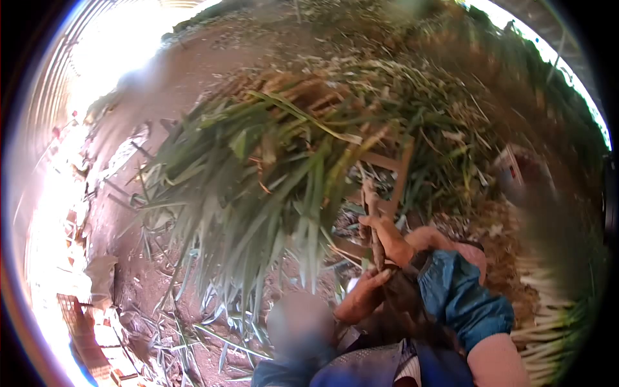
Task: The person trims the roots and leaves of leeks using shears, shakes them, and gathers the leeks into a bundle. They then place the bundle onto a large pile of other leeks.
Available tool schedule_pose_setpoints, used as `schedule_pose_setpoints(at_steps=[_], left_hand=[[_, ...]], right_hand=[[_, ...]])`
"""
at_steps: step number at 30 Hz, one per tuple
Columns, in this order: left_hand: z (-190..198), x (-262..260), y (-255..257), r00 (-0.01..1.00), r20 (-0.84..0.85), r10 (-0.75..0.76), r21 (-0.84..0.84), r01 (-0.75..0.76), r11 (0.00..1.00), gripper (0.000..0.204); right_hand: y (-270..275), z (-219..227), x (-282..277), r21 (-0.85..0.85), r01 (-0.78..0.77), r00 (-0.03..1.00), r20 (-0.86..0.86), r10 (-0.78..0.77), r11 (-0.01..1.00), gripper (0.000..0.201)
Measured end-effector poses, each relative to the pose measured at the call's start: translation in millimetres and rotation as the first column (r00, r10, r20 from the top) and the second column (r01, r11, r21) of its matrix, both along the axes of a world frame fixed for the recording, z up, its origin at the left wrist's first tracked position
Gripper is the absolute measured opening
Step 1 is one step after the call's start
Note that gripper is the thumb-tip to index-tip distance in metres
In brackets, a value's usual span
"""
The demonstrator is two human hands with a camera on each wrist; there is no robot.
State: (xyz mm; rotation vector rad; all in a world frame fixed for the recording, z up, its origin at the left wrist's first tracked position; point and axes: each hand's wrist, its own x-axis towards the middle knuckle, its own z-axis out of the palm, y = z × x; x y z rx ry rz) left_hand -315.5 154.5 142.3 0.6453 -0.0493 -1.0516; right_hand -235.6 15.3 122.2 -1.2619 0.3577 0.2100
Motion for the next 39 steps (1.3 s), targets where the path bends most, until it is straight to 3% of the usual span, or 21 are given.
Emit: schedule_pose_setpoints(at_steps=[2, 6, 9, 11, 13, 14, 16, 17, 18, 19, 20, 23, 24, 26, 28, 31, 34, 37, 39], left_hand=[[22.4, -1.8, -2.4, 0.999, 0.004, -0.051, 0.122, 0.050, 0.991, 0.041], [13.7, -4.1, -9.2, 0.973, -0.188, -0.131, -0.126, 0.108, 0.986, 0.040], [6.9, -13.7, -11.9, 0.948, -0.250, -0.198, -0.311, 0.115, 0.943, 0.049], [17.3, -14.3, -7.6, 0.962, -0.167, -0.215, -0.219, 0.176, 0.960, 0.064], [7.4, -7.0, 4.8, 0.948, -0.094, -0.303, -0.082, 0.296, 0.952, 0.069], [-0.9, -1.0, 15.9, 0.939, 0.124, -0.322, 0.174, 0.299, 0.938, 0.044], [-2.9, 27.7, 35.0, 0.827, 0.375, -0.418, 0.269, 0.334, 0.903, 0.036], [-29.3, 34.4, 48.4, 0.882, 0.316, -0.349, 0.469, 0.175, 0.866, 0.032], [-40.1, 48.2, 54.1, 0.930, 0.303, -0.209, 0.459, 0.049, 0.887, 0.035], [-43.8, 66.1, 56.2, 0.893, 0.406, -0.193, 0.573, -0.084, 0.815, 0.036], [-48.8, 80.5, 54.8, 0.884, 0.460, -0.081, 0.598, -0.241, 0.764, 0.036], [-74.9, 139.6, 40.8, 0.685, 0.715, -0.140, 0.613, -0.519, 0.595, 0.032], [-75.1, 157.2, 29.2, 0.625, 0.767, -0.147, 0.597, -0.610, 0.521, 0.032], [-66.5, 188.7, 0.6, 0.426, 0.884, -0.194, 0.467, -0.778, 0.420, 0.030], [-87.1, 236.4, -18.2, 0.248, 0.904, -0.348, 0.378, -0.842, 0.385, 0.032], [-117.8, 295.2, -43.0, -0.005, 0.886, -0.464, 0.193, -0.906, 0.378, 0.035], [-166.5, 340.7, -45.9, -0.116, 0.785, -0.608, 0.146, -0.920, 0.364, 0.034], [-166.3, 341.7, -59.5, 0.177, 0.532, -0.828, 0.436, -0.896, 0.088, 0.029], [-153.3, 332.4, -69.2, 0.212, 0.507, -0.835, 0.412, -0.911, 0.019, 0.026]], right_hand=[[-4.0, -3.8, -5.0, -0.067, 0.005, 1.000, -0.026, -0.007, 0.998, 0.028], [-5.0, 8.1, -9.9, -0.115, 0.013, 1.000, 0.030, -0.009, 0.993, 0.027], [1.8, 37.4, -34.2, 0.033, -0.297, 0.955, 0.033, 0.296, 0.954, 0.023], [21.6, 79.2, -46.2, 0.021, -0.393, 0.918, 0.069, 0.391, 0.919, 0.032], [26.5, 73.2, -52.2, -0.052, -0.408, 0.910, 0.060, 0.410, 0.912, 0.047], [22.5, 40.1, -51.4, -0.098, -0.400, 0.914, 0.037, 0.405, 0.911, 0.055], [12.4, -6.5, -43.2, -0.112, -0.354, 0.934, -0.089, 0.345, 0.929, 0.063], [9.7, -17.4, -37.7, -0.101, -0.294, 0.955, -0.065, 0.288, 0.951, 0.057], [7.1, -26.6, -32.6, -0.090, -0.236, 0.971, -0.044, 0.233, 0.968, 0.050], [2.1, -21.7, -27.5, -0.066, -0.238, 0.969, -0.081, 0.233, 0.969, 0.044], [-2.8, -16.0, -22.4, -0.042, -0.238, 0.966, -0.118, 0.232, 0.970, 0.038], [-16.0, -4.8, 7.9, -0.015, -0.280, 0.954, -0.116, 0.276, 0.960, 0.040], [-17.3, -23.7, 21.5, -0.225, -0.237, 0.971, -0.038, 0.234, 0.945, 0.043], [-21.9, -75.2, 50.5, -0.595, -0.078, 0.971, 0.137, 0.197, 0.800, 0.050], [-43.6, -66.5, 75.9, -0.572, -0.100, 0.977, 0.099, 0.189, 0.814, 0.047], [-69.4, -60.0, 95.4, -0.539, -0.098, 0.993, 0.008, 0.121, 0.836, 0.042], [-82.2, -72.5, 98.2, -0.585, -0.128, 0.986, 0.009, 0.164, 0.801, 0.041], [-88.7, -42.3, 90.9, -0.670, -0.215, 0.961, -0.016, 0.276, 0.710, 0.042], [-85.1, -37.0, 85.2, -0.665, -0.192, 0.966, 0.002, 0.258, 0.722, 0.041]])
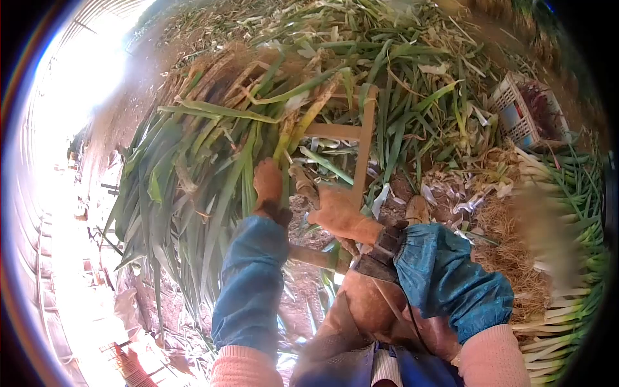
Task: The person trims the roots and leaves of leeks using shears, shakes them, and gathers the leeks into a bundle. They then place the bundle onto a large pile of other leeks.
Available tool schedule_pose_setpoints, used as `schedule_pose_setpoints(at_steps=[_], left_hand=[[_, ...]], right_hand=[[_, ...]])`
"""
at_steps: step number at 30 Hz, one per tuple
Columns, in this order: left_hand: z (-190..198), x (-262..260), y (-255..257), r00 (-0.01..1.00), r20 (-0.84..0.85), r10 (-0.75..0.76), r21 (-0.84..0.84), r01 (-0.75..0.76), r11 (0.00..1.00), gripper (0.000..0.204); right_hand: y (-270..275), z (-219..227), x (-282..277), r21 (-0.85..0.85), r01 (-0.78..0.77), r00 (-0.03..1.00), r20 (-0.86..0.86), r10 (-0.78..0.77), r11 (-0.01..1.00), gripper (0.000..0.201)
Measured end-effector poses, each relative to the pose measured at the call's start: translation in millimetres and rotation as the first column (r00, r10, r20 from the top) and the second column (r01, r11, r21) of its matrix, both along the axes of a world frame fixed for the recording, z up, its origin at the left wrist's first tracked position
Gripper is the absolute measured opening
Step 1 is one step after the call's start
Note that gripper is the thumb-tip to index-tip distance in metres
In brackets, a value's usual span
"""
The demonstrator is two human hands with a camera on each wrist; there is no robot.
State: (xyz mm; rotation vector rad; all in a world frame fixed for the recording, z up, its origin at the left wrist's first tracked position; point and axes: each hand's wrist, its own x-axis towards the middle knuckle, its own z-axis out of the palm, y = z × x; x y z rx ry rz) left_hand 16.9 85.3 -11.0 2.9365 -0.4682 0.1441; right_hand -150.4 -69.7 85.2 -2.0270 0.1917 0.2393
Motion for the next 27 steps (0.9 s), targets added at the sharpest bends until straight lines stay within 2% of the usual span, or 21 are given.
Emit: schedule_pose_setpoints(at_steps=[1, 3, 6, 9, 15, 18, 19, 21, 25, 27], left_hand=[[9.5, -5.4, -4.4, 0.999, 0.015, 0.030, 0.016, -0.031, 0.999, 0.024], [23.4, -12.0, -12.7, 0.995, -0.072, 0.066, -0.008, -0.067, 0.998, 0.025], [32.7, -16.7, -16.6, 0.982, -0.137, 0.134, -0.036, -0.140, 0.990, 0.028], [28.3, -15.5, -15.7, 0.972, -0.193, 0.132, -0.058, -0.146, 0.988, 0.032], [33.6, -32.2, -28.6, 0.954, -0.281, 0.102, -0.050, -0.120, 0.991, 0.036], [26.7, -36.1, -23.4, 0.969, -0.242, 0.043, -0.097, -0.068, 0.993, 0.035], [20.3, -38.7, -17.8, 0.974, -0.224, 0.022, -0.120, -0.050, 0.991, 0.035], [18.0, -42.8, -5.4, 0.940, -0.340, -0.030, -0.200, -0.041, 0.979, 0.032], [13.7, -76.9, 21.2, 0.837, -0.540, -0.093, -0.306, -0.093, 0.947, 0.026], [25.4, -101.7, 24.3, 0.792, -0.606, -0.081, -0.385, -0.203, 0.900, 0.024]], right_hand=[[1.3, -3.9, -3.1, -0.040, 0.001, 0.999, 0.047, 0.001, 0.999, 0.041], [2.5, -10.3, -8.1, -0.130, 0.007, 0.989, 0.146, 0.013, 0.991, 0.043], [2.2, -3.6, -23.6, -0.064, -0.023, 0.999, -0.040, 0.021, 0.998, 0.045], [-1.2, 2.5, -31.4, 0.007, -0.084, 0.991, -0.105, 0.084, 0.996, 0.048], [-5.4, -22.0, -13.9, -0.285, -0.022, 1.000, 0.014, 0.027, 0.958, 0.043], [-3.7, -26.5, -13.9, -0.402, 0.085, 0.980, 0.201, -0.003, 0.911, 0.022], [-3.4, -25.8, -17.2, -0.401, 0.042, 0.983, 0.182, 0.034, 0.915, 0.025], [-4.1, -16.4, -23.0, -0.393, -0.041, 0.984, 0.142, 0.105, 0.918, 0.041], [-5.5, -17.7, -9.6, -0.315, -0.056, 0.998, -0.032, 0.048, 0.948, 0.041], [-6.0, -23.7, 0.8, -0.326, -0.047, 0.998, -0.058, 0.030, 0.944, 0.042]])
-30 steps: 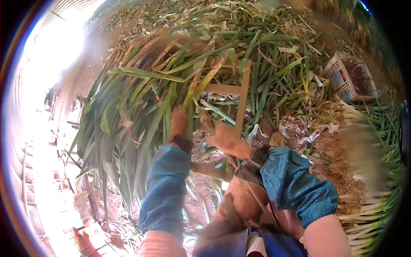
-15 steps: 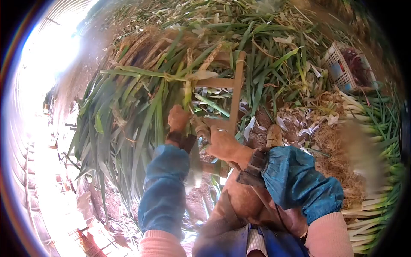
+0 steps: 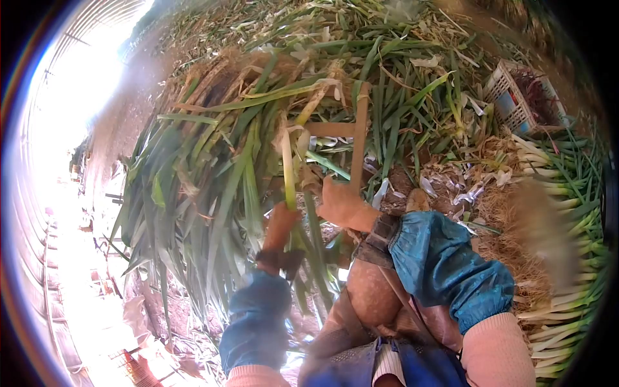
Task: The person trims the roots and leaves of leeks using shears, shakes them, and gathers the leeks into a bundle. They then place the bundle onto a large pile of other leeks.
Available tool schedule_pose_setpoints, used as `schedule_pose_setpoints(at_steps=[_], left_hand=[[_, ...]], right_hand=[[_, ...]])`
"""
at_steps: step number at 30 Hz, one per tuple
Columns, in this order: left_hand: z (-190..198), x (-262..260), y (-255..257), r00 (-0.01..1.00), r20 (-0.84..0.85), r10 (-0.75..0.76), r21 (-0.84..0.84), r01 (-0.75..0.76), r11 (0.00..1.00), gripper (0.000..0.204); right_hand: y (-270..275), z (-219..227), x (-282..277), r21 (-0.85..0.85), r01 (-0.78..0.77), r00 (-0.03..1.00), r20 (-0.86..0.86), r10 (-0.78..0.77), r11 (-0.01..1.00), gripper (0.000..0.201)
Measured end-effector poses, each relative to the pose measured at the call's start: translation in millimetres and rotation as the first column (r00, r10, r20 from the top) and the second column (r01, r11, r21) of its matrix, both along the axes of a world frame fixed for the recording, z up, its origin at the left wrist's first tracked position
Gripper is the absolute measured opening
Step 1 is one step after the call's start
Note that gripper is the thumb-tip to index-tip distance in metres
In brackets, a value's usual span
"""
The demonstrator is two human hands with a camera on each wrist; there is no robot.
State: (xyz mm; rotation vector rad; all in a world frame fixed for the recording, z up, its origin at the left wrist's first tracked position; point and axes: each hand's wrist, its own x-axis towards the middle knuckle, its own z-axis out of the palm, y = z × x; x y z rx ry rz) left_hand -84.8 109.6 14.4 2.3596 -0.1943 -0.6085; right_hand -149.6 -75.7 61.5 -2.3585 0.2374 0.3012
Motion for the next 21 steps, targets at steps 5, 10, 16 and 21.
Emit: schedule_pose_setpoints(at_steps=[5, 10, 16, 21], left_hand=[[1.5, -27.8, 15.9, 0.990, -0.084, 0.117, -0.177, -0.130, 0.975, 0.025], [8.9, -58.0, 24.1, 0.976, -0.153, 0.157, -0.202, -0.187, 0.962, 0.024], [35.9, -77.4, 22.4, 0.952, -0.286, 0.112, -0.234, -0.182, 0.955, 0.024], [22.4, -101.1, 30.5, 0.961, -0.254, 0.107, -0.204, -0.161, 0.966, 0.027]], right_hand=[[12.1, 5.5, -14.4, 0.021, -0.081, 0.997, 0.012, 0.080, 0.997, 0.038], [13.0, -4.6, -5.2, -0.206, -0.126, 0.974, 0.160, 0.160, 0.970, 0.036], [16.9, -8.8, 27.6, -0.097, -0.099, 0.979, 0.168, 0.114, 0.990, 0.032], [14.2, -2.2, 39.1, 0.133, 0.081, 0.993, 0.078, -0.092, 0.988, 0.051]])
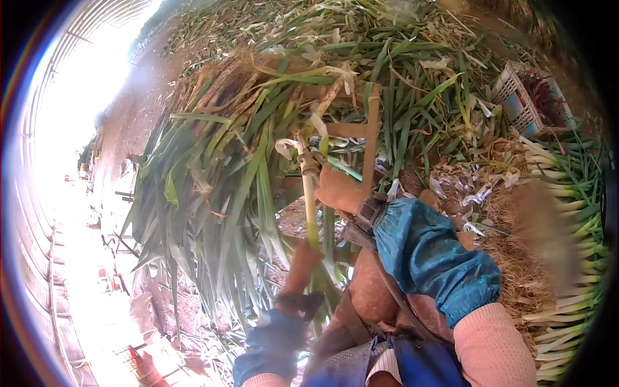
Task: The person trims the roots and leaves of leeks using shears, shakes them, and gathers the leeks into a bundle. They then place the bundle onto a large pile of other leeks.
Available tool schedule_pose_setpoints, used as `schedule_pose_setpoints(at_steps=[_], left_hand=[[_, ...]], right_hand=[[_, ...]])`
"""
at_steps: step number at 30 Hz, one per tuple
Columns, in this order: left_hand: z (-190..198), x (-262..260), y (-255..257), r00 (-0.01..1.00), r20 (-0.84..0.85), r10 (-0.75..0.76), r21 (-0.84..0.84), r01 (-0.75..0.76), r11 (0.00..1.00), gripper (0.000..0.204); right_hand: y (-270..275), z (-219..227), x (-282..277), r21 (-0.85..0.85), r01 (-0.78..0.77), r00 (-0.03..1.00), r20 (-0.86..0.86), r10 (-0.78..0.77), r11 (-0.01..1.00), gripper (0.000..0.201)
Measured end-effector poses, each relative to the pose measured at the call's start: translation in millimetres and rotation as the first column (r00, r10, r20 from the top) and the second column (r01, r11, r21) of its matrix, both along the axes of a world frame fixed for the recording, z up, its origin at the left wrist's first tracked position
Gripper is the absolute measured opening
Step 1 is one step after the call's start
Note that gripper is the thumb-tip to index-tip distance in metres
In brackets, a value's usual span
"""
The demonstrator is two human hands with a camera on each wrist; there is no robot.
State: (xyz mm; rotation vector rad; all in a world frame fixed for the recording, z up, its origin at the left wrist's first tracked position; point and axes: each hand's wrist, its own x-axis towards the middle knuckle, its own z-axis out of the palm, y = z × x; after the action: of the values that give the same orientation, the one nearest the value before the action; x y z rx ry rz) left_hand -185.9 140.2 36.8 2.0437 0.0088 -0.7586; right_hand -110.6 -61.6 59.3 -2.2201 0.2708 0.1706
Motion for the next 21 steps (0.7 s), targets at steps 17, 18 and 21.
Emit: schedule_pose_setpoints(at_steps=[17, 18, 21], left_hand=[[-39.0, 227.8, -32.4, 0.494, 0.565, -0.661, 0.819, -0.432, 0.378, 0.033], [-36.3, 216.1, -36.1, 0.485, 0.558, -0.673, 0.826, -0.404, 0.394, 0.032], [-30.6, 173.5, -40.2, 0.465, 0.523, -0.714, 0.851, -0.328, 0.410, 0.031]], right_hand=[[-58.8, 19.2, -17.3, -0.104, 0.129, 0.990, 0.069, -0.123, 0.986, 0.046], [-53.0, 19.4, -19.1, -0.095, 0.106, 0.991, 0.090, -0.098, 0.990, 0.046], [-35.1, 26.1, -25.8, -0.070, 0.010, 0.994, 0.113, -0.002, 0.998, 0.049]])
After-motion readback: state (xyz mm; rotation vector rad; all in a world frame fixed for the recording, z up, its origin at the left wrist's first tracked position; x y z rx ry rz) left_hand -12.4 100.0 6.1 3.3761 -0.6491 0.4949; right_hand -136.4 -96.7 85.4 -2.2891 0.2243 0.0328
